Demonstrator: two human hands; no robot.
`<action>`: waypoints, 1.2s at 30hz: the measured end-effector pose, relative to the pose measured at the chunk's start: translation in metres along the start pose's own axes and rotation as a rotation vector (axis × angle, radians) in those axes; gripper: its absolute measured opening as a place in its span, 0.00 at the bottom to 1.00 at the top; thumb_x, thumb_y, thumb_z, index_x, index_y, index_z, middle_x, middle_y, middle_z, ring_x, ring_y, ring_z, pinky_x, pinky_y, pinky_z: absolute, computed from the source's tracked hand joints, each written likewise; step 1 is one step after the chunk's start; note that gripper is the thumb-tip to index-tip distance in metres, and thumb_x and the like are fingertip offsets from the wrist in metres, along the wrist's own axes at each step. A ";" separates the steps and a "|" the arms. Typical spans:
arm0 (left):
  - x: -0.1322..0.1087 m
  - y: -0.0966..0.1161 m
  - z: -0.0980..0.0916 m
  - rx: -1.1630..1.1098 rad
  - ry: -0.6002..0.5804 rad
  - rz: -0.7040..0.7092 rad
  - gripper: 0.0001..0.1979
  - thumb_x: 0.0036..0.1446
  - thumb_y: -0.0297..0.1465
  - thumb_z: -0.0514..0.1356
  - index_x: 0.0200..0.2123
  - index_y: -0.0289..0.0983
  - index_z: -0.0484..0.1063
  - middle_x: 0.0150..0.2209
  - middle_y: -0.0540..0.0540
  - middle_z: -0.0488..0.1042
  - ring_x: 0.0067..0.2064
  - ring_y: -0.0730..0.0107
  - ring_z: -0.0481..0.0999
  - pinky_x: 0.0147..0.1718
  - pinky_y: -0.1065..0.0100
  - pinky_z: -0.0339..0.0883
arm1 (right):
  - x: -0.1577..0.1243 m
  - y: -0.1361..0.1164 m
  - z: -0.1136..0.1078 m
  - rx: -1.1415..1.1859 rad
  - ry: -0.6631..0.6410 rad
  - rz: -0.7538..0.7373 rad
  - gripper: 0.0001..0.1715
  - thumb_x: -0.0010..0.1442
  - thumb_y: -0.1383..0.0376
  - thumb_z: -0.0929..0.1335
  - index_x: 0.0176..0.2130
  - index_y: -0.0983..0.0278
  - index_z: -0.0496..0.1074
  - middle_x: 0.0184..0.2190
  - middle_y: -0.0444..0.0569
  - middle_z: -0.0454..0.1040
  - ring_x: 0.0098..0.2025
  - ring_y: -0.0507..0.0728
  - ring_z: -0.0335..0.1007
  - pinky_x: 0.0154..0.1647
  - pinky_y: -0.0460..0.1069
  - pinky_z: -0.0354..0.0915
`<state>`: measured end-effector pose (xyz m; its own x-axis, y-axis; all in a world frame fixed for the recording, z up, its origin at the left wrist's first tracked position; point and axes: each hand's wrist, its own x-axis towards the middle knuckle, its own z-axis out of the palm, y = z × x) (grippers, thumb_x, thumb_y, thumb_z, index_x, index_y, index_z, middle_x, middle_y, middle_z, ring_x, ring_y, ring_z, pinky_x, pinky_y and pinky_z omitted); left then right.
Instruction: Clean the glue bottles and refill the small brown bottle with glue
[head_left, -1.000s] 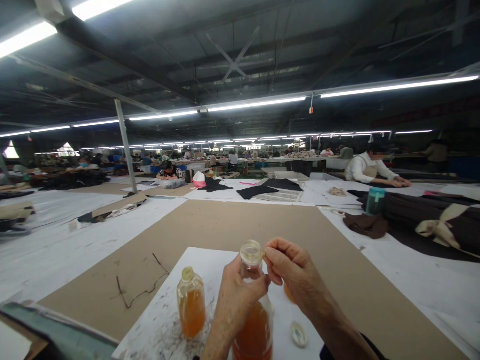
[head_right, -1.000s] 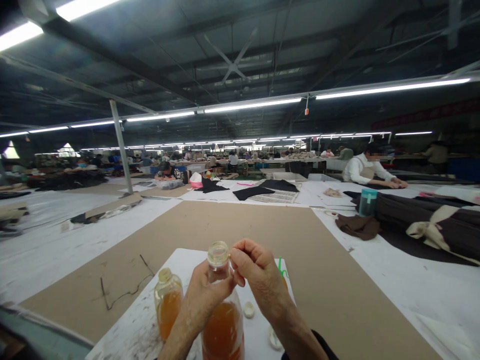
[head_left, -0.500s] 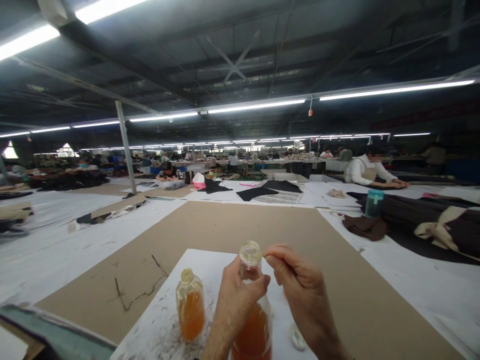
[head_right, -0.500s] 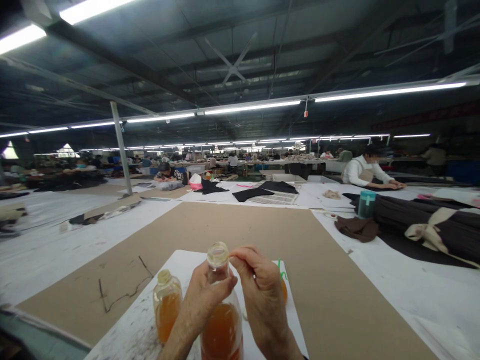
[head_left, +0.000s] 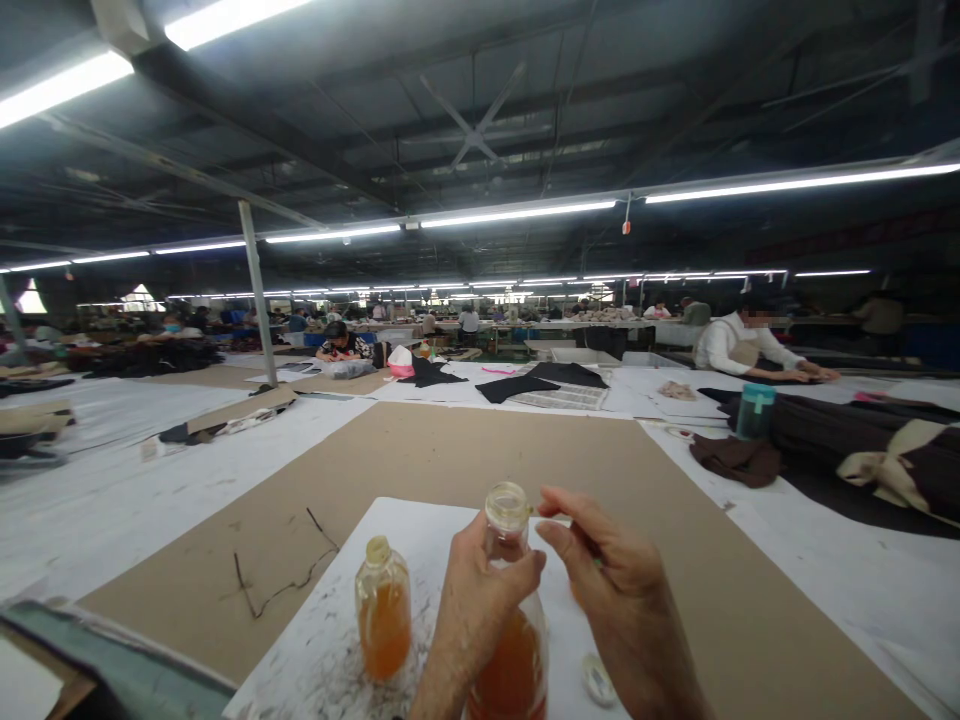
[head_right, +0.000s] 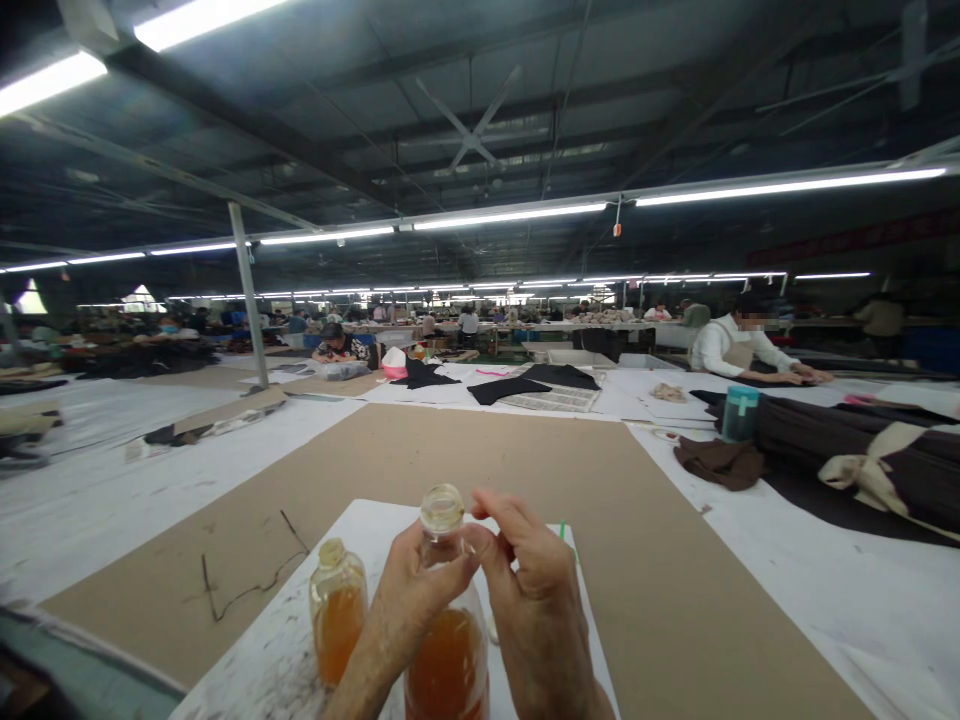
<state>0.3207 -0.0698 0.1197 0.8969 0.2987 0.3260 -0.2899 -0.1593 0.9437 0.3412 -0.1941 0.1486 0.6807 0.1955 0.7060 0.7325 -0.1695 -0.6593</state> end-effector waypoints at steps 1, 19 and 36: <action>0.000 -0.001 0.000 -0.010 -0.010 0.005 0.07 0.46 0.28 0.60 0.31 0.34 0.67 0.26 0.50 0.67 0.30 0.69 0.67 0.31 0.70 0.62 | 0.002 -0.002 0.001 0.033 -0.054 0.039 0.11 0.59 0.64 0.66 0.42 0.59 0.74 0.36 0.45 0.76 0.32 0.53 0.72 0.33 0.45 0.66; 0.000 0.004 -0.001 0.019 0.004 -0.006 0.06 0.44 0.27 0.61 0.28 0.35 0.65 0.24 0.52 0.64 0.29 0.71 0.63 0.28 0.72 0.58 | 0.013 -0.014 0.007 -0.201 -0.111 0.032 0.12 0.60 0.62 0.61 0.28 0.61 0.69 0.24 0.44 0.73 0.25 0.54 0.67 0.27 0.47 0.59; -0.001 0.003 0.001 0.074 0.025 -0.007 0.07 0.42 0.26 0.59 0.23 0.36 0.61 0.21 0.55 0.62 0.25 0.75 0.61 0.24 0.74 0.54 | 0.019 -0.006 0.000 0.425 -0.309 0.385 0.14 0.58 0.57 0.64 0.27 0.64 0.63 0.16 0.36 0.56 0.19 0.47 0.49 0.21 0.44 0.48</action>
<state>0.3192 -0.0711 0.1222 0.8900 0.3235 0.3213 -0.2572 -0.2258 0.9396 0.3503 -0.1893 0.1660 0.8130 0.4770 0.3340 0.3264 0.1018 -0.9397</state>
